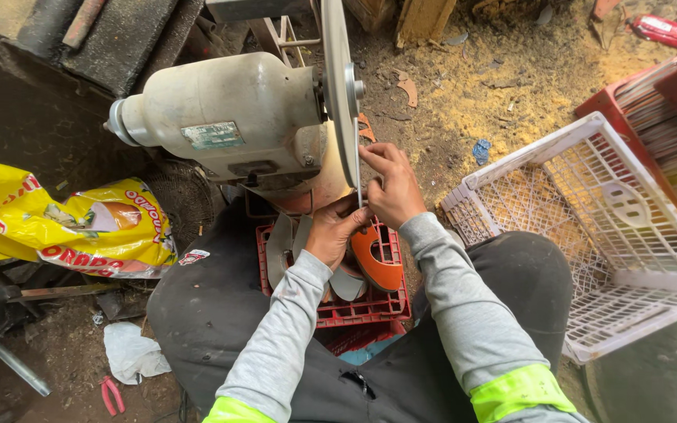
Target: The person sits on the floor and uses a bench grinder to smooth the edges of orange and gray shoe sole pieces. They handle the parts one at a time, pressing them against the spinning wheel and placing them back into a red crate.
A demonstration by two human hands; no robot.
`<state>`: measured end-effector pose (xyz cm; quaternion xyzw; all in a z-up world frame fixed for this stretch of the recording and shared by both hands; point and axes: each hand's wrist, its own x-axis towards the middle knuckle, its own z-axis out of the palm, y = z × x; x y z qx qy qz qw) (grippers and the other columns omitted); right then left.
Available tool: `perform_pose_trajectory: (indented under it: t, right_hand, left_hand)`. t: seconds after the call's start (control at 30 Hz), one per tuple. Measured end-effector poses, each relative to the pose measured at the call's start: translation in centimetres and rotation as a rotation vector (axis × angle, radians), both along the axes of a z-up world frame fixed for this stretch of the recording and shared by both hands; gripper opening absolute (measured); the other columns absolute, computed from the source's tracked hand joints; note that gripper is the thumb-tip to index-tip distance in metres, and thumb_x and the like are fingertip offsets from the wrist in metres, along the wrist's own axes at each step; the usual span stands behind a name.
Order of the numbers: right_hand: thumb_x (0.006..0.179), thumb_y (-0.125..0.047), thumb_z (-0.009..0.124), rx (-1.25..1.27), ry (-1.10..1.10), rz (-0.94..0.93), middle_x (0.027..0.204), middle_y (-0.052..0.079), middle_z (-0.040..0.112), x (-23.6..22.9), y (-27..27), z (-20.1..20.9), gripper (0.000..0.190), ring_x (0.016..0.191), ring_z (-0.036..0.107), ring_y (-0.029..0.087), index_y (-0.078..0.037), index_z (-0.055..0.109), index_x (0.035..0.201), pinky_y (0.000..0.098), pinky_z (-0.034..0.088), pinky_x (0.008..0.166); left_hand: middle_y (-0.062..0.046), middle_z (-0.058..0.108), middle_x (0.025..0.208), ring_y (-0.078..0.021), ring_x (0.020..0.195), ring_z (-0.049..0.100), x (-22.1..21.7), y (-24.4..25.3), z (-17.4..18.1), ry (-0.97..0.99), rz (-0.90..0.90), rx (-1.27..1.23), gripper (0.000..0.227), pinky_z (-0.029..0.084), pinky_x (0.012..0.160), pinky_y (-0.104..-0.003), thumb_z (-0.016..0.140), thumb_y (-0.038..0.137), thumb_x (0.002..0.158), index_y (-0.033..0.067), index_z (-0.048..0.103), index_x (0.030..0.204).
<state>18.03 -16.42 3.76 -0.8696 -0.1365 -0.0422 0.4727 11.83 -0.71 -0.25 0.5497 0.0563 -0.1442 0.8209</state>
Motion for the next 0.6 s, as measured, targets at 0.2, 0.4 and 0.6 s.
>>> perform_pose_trajectory:
  t: [0.2, 0.4, 0.6]
  right_hand:
    - [0.077, 0.006, 0.048, 0.056, 0.118, 0.019, 0.131, 0.014, 0.060, -0.9, 0.1, -0.1, 0.061, 0.124, 0.056, 0.029, -0.003, 0.064, 0.135, 0.0389, 0.047, 0.110]
    - [0.075, -0.002, 0.064, -0.157, 0.183, 0.245, 0.132, 0.023, 0.055, -4.9, -2.5, 1.9, 0.066, 0.117, 0.051, 0.038, 0.001, 0.055, 0.141, 0.0443, 0.043, 0.104]
    - [0.082, -0.024, 0.074, -0.265, 0.546, 0.545, 0.112, 0.020, 0.070, -8.6, -6.9, 3.6, 0.066, 0.101, 0.070, 0.036, -0.004, 0.048, 0.139, 0.0430, 0.057, 0.086]
  left_hand:
    - [-0.002, 0.076, 0.109, -0.0085, 0.095, 0.070, -1.7, 0.3, 0.0, 0.042, -0.032, -0.020, 0.034, 0.058, 0.086, -0.025, 0.075, 0.015, 0.093, 0.0015, 0.070, 0.124]
    - [-0.001, 0.076, 0.099, -0.0066, 0.078, 0.063, -6.4, -0.5, 1.1, 0.081, -0.101, 0.205, 0.038, 0.053, 0.069, -0.024, 0.078, 0.018, 0.089, 0.0031, 0.072, 0.123]
    - [-0.010, 0.075, 0.077, -0.0148, 0.067, 0.072, -12.7, -4.7, 4.7, -0.001, -0.054, 0.846, 0.044, 0.056, 0.061, -0.030, 0.092, 0.025, 0.072, -0.0006, 0.068, 0.098]
